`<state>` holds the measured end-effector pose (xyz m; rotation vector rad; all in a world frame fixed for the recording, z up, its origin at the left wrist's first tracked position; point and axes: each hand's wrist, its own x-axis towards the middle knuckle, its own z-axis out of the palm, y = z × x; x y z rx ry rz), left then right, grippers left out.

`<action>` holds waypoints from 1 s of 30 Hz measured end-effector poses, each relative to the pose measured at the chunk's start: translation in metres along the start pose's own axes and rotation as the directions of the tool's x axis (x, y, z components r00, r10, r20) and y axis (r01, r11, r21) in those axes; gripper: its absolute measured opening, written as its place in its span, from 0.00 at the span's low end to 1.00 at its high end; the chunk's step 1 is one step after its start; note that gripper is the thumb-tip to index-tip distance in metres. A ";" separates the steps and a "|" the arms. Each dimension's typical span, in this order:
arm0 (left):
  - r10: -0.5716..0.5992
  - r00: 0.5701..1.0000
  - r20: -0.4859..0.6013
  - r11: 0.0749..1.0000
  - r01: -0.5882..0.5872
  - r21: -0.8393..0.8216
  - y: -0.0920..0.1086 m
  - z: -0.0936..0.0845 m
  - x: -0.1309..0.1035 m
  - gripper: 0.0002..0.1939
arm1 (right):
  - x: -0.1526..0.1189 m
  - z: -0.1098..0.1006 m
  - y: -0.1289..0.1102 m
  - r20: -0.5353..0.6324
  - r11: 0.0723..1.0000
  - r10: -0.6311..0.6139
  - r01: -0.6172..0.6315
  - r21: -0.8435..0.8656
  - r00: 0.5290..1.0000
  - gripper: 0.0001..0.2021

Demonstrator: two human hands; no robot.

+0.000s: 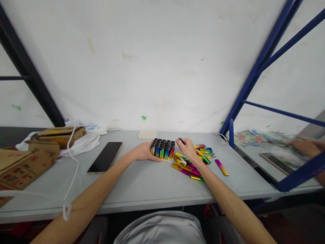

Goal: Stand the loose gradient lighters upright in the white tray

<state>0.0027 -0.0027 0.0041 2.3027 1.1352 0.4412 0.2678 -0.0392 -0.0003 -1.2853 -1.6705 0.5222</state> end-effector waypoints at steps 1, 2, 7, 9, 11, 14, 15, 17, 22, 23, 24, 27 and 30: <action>0.000 1.000 0.000 1.000 0.000 0.002 0.000 0.000 0.000 0.49 | -0.001 0.001 -0.002 0.001 1.000 -0.017 0.017 -0.012 1.000 0.21; -0.001 1.000 -0.001 1.000 0.001 0.005 -0.001 0.000 0.000 0.48 | -0.001 0.001 -0.003 0.003 0.999 -0.038 0.038 -0.017 0.999 0.19; -0.001 1.000 -0.007 1.000 0.001 0.020 -0.003 0.001 0.001 0.49 | -0.003 0.000 -0.008 -0.003 0.995 -0.098 0.098 -0.020 0.995 0.20; -0.003 1.000 -0.004 1.000 0.004 0.022 -0.002 0.000 0.001 0.49 | -0.004 -0.001 -0.008 -0.004 0.995 -0.104 0.104 0.013 0.995 0.21; -0.010 1.000 -0.003 1.000 0.010 0.021 -0.001 0.000 0.001 0.48 | -0.004 -0.002 -0.008 0.013 0.991 -0.110 0.109 0.073 0.994 0.21; -0.017 1.000 -0.001 1.000 0.017 0.008 0.001 0.000 0.000 0.48 | -0.005 -0.006 -0.010 0.066 0.982 -0.123 0.112 0.149 0.990 0.21; -0.018 1.000 -0.001 1.000 0.018 0.003 0.001 0.000 0.000 0.48 | -0.005 -0.008 -0.012 0.078 0.979 -0.134 0.120 0.164 0.988 0.21; -0.016 1.000 -0.003 1.000 0.016 -0.001 0.001 0.000 0.001 0.48 | -0.005 -0.012 -0.017 0.081 0.971 -0.176 0.160 0.176 0.981 0.22; -0.014 1.000 -0.002 1.000 0.014 0.001 -0.001 0.001 0.001 0.48 | -0.005 -0.018 -0.023 0.054 0.943 -0.315 0.306 0.129 0.948 0.19; -0.015 1.000 0.002 1.000 0.015 0.003 -0.001 0.001 0.001 0.48 | -0.005 -0.018 -0.022 0.077 0.943 -0.324 0.315 0.112 0.943 0.19; -0.016 1.000 0.005 1.000 0.016 0.004 -0.001 0.001 0.001 0.47 | -0.006 -0.017 -0.021 0.109 0.944 -0.326 0.317 0.092 0.939 0.18; -0.018 1.000 0.005 1.000 0.018 0.002 0.002 0.000 0.000 0.46 | -0.007 -0.014 -0.017 0.202 0.944 -0.327 0.328 0.032 0.923 0.16; -0.022 1.000 -0.013 1.000 0.022 -0.003 0.003 -0.001 -0.001 0.47 | -0.007 -0.012 -0.015 0.249 0.934 -0.349 0.356 0.017 0.904 0.14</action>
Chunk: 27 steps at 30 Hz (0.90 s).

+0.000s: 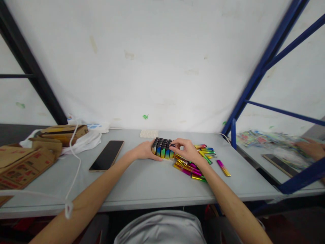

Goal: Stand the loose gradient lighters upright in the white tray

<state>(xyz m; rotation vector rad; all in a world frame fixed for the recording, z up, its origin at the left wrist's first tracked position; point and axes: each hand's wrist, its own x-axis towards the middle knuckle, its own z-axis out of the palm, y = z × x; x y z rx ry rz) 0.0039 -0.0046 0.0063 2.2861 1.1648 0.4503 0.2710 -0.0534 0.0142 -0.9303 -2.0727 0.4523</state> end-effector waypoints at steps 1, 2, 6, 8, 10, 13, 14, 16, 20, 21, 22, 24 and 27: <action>0.000 1.000 -0.004 1.000 0.000 0.000 0.000 0.000 0.000 0.47 | 0.000 0.000 0.001 0.009 1.000 -0.007 0.007 0.003 1.000 0.14; 0.002 1.000 -0.007 1.000 -0.002 0.000 -0.001 0.000 0.000 0.48 | 0.000 0.000 0.002 0.014 1.000 -0.011 0.011 0.010 1.000 0.14; 0.004 1.000 0.002 1.000 -0.004 0.003 -0.003 0.002 0.000 0.48 | 0.000 -0.001 0.004 0.016 0.999 -0.019 0.018 0.039 1.000 0.13; -0.002 1.000 0.006 1.000 0.002 0.009 -0.003 0.002 0.001 0.48 | -0.001 -0.002 0.004 0.021 0.999 -0.013 0.012 0.052 1.000 0.12; -0.009 1.000 0.007 1.000 0.009 0.017 -0.004 0.002 0.001 0.48 | -0.001 -0.003 0.003 0.034 0.998 -0.003 0.001 0.064 0.999 0.12; -0.014 1.000 0.007 0.999 0.014 0.038 -0.005 0.002 0.002 0.49 | -0.001 -0.003 0.002 0.047 0.997 0.005 -0.009 0.071 0.999 0.12; -0.013 1.000 0.007 0.999 0.012 0.042 -0.006 0.003 0.002 0.49 | -0.001 -0.003 0.001 0.048 0.997 0.003 -0.007 0.071 0.999 0.11; -0.010 1.000 0.003 0.999 0.010 0.041 -0.007 0.003 0.003 0.50 | -0.001 -0.004 0.001 0.052 0.998 0.000 -0.003 0.070 0.999 0.11; -0.019 1.000 -0.004 1.000 0.019 0.016 -0.007 0.003 0.002 0.49 | -0.001 -0.005 0.000 0.070 0.997 -0.004 -0.001 0.074 0.998 0.11; -0.021 1.000 -0.005 1.000 0.021 0.013 -0.006 0.003 0.002 0.49 | -0.001 -0.005 0.000 0.074 0.997 -0.004 -0.002 0.079 0.997 0.11; -0.022 1.000 -0.005 1.000 0.022 0.014 -0.006 0.003 0.002 0.49 | -0.001 -0.006 -0.001 0.076 0.996 -0.002 -0.004 0.084 0.997 0.12; -0.020 1.000 -0.004 1.000 0.020 0.019 -0.005 0.003 0.002 0.48 | -0.001 -0.008 -0.002 0.084 0.996 0.005 -0.013 0.089 0.996 0.12; -0.008 1.000 -0.008 1.000 0.009 0.028 -0.005 0.003 0.002 0.49 | -0.001 -0.011 -0.003 0.103 0.998 0.009 -0.016 0.064 0.995 0.12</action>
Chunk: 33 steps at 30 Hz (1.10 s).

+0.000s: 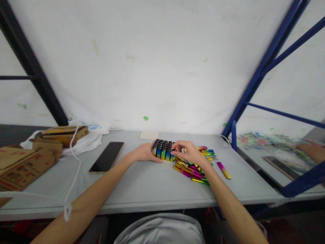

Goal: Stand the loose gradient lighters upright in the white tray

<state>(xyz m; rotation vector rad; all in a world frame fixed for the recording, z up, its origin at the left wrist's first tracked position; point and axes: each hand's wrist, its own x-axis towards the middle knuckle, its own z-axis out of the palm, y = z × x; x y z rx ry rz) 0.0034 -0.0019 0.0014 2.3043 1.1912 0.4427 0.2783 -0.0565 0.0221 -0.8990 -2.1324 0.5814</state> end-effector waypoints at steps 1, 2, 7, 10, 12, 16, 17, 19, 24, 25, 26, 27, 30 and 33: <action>0.003 1.000 0.000 1.000 -0.003 0.003 0.000 0.000 0.000 0.49 | 0.000 -0.001 0.000 0.007 1.000 -0.009 0.009 -0.019 1.000 0.12; 0.006 1.000 0.001 1.000 -0.006 0.006 0.000 0.000 0.000 0.49 | 0.000 -0.001 0.000 0.013 0.999 -0.021 0.022 -0.036 1.000 0.13; 0.028 1.000 0.003 0.999 -0.027 -0.019 0.002 -0.002 -0.001 0.47 | 0.001 -0.003 0.000 -0.038 0.999 -0.023 0.021 -0.044 0.999 0.16; 0.076 0.997 0.010 0.995 -0.075 -0.060 0.002 -0.003 0.001 0.45 | 0.001 -0.009 0.003 -0.207 0.988 -0.004 -0.027 -0.151 0.978 0.14; 0.096 0.995 0.006 0.993 -0.096 -0.069 -0.001 -0.005 0.002 0.45 | 0.001 -0.015 0.010 -0.306 0.962 -0.008 -0.076 -0.264 0.952 0.15; 0.072 0.996 -0.048 0.996 -0.075 -0.054 -0.017 -0.009 0.006 0.47 | -0.001 -0.025 0.035 -0.303 0.871 0.039 -0.181 -0.457 0.952 0.12; 0.046 0.996 -0.079 0.998 -0.050 -0.048 -0.021 -0.010 0.007 0.48 | -0.002 -0.025 0.042 -0.281 0.842 0.063 -0.202 -0.501 0.958 0.11; -0.002 0.989 -0.148 0.999 -0.005 -0.042 -0.027 -0.010 0.012 0.49 | -0.005 -0.024 0.057 -0.253 0.781 0.116 -0.246 -0.574 0.960 0.11; -0.103 0.979 -0.175 0.994 0.107 0.011 -0.020 -0.004 0.036 0.45 | -0.013 -0.016 0.084 -0.132 0.726 0.273 -0.294 -0.622 0.953 0.17; -0.140 0.979 -0.147 0.989 0.145 0.021 -0.015 -0.002 0.043 0.45 | -0.014 -0.015 0.086 -0.088 0.737 0.295 -0.285 -0.613 0.951 0.16; -0.178 0.976 -0.124 0.983 0.182 0.024 -0.011 0.000 0.050 0.45 | -0.014 -0.015 0.088 -0.052 0.751 0.309 -0.277 -0.600 0.950 0.15; -0.202 0.974 -0.101 0.978 0.206 0.024 -0.006 0.001 0.057 0.45 | -0.015 -0.015 0.089 -0.030 0.764 0.316 -0.273 -0.584 0.948 0.14; -0.205 0.976 -0.074 0.978 0.206 0.014 0.005 0.006 0.078 0.43 | -0.014 -0.018 0.086 -0.028 0.782 0.328 -0.288 -0.552 0.944 0.14; -0.185 0.981 -0.061 0.983 0.184 -0.020 0.012 0.010 0.094 0.41 | -0.012 -0.021 0.080 -0.022 0.795 0.332 -0.292 -0.533 0.943 0.20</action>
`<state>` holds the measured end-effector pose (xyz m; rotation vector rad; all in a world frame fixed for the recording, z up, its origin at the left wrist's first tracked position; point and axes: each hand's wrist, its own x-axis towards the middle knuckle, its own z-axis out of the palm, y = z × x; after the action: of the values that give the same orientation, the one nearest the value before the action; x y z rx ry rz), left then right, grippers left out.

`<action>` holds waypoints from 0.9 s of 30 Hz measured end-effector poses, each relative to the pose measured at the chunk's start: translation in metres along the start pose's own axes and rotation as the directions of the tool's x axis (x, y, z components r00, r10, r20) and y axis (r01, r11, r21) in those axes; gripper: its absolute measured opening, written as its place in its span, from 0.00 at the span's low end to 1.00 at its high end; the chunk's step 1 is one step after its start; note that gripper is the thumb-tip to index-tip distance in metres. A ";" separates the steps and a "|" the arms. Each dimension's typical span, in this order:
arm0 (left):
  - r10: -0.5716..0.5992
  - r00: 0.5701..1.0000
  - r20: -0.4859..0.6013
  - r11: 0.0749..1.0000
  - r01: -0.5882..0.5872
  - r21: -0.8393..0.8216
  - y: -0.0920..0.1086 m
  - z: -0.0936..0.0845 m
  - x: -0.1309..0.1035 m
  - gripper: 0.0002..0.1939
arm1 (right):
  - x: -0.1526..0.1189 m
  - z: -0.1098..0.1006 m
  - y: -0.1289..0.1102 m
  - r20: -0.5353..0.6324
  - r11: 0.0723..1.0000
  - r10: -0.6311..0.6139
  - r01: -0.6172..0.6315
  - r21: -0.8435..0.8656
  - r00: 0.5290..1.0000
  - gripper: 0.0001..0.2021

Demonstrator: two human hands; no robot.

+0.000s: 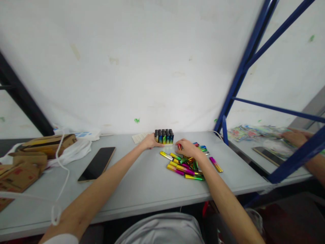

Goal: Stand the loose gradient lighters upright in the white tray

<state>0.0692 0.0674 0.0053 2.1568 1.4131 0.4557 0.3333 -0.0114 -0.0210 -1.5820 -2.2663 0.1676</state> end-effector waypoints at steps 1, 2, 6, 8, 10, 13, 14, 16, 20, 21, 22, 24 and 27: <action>0.004 1.000 0.004 1.000 -0.004 -0.006 0.002 0.001 0.004 0.40 | 0.000 -0.002 -0.001 -0.004 1.000 -0.012 0.012 0.010 1.000 0.22; 0.012 1.000 0.008 1.000 -0.011 -0.006 0.004 0.003 0.006 0.39 | 0.000 -0.003 -0.003 -0.013 0.999 -0.028 0.028 0.021 1.000 0.23; 0.028 0.997 -0.065 0.998 -0.024 0.066 0.003 0.004 0.005 0.42 | 0.003 -0.004 -0.007 -0.074 0.993 -0.093 0.098 0.072 0.993 0.22; 0.015 0.986 -0.166 0.990 0.009 0.142 -0.003 0.000 -0.005 0.50 | 0.004 -0.004 -0.009 -0.115 0.985 -0.125 0.138 0.107 0.985 0.22; 0.028 0.965 -0.260 0.970 0.037 0.239 -0.012 -0.007 -0.017 0.51 | 0.005 -0.003 -0.011 -0.173 0.973 -0.143 0.171 0.157 0.974 0.25; 0.066 0.937 -0.343 0.882 0.107 0.460 -0.030 -0.022 -0.036 0.40 | 0.006 -0.001 -0.012 -0.279 0.944 -0.071 0.155 0.291 0.958 0.30; 0.044 0.948 -0.316 0.843 0.135 0.520 -0.036 -0.027 -0.041 0.36 | 0.007 0.000 -0.012 -0.301 0.930 -0.022 0.130 0.344 0.953 0.31; -0.072 0.968 -0.239 0.796 0.200 0.571 -0.046 -0.036 -0.050 0.31 | 0.009 0.000 -0.012 -0.308 0.900 0.081 0.063 0.431 0.948 0.32; -0.101 0.987 -0.122 0.794 0.154 0.588 -0.057 -0.043 -0.070 0.29 | 0.011 -0.005 -0.015 -0.287 0.882 0.184 -0.029 0.471 0.940 0.30; -0.094 0.992 -0.088 0.803 0.127 0.583 -0.058 -0.043 -0.076 0.29 | 0.010 -0.007 -0.016 -0.291 0.882 0.179 -0.022 0.471 0.940 0.27; -0.096 0.994 -0.046 0.815 0.105 0.570 -0.059 -0.043 -0.083 0.29 | 0.010 -0.009 -0.019 -0.290 0.878 0.164 -0.005 0.478 0.943 0.23; -0.055 0.998 0.033 0.837 0.028 0.546 -0.058 -0.042 -0.098 0.27 | 0.007 -0.012 -0.025 -0.269 0.849 0.117 0.045 0.527 0.956 0.18; 0.014 0.998 0.068 0.849 -0.048 0.526 -0.052 -0.039 -0.118 0.24 | 0.002 -0.016 -0.036 -0.216 0.757 0.049 0.105 0.644 0.975 0.19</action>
<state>-0.0375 -0.0147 0.0072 2.5962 1.6085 -0.0057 0.3069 -0.0240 0.0051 -1.1156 -1.7643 0.6664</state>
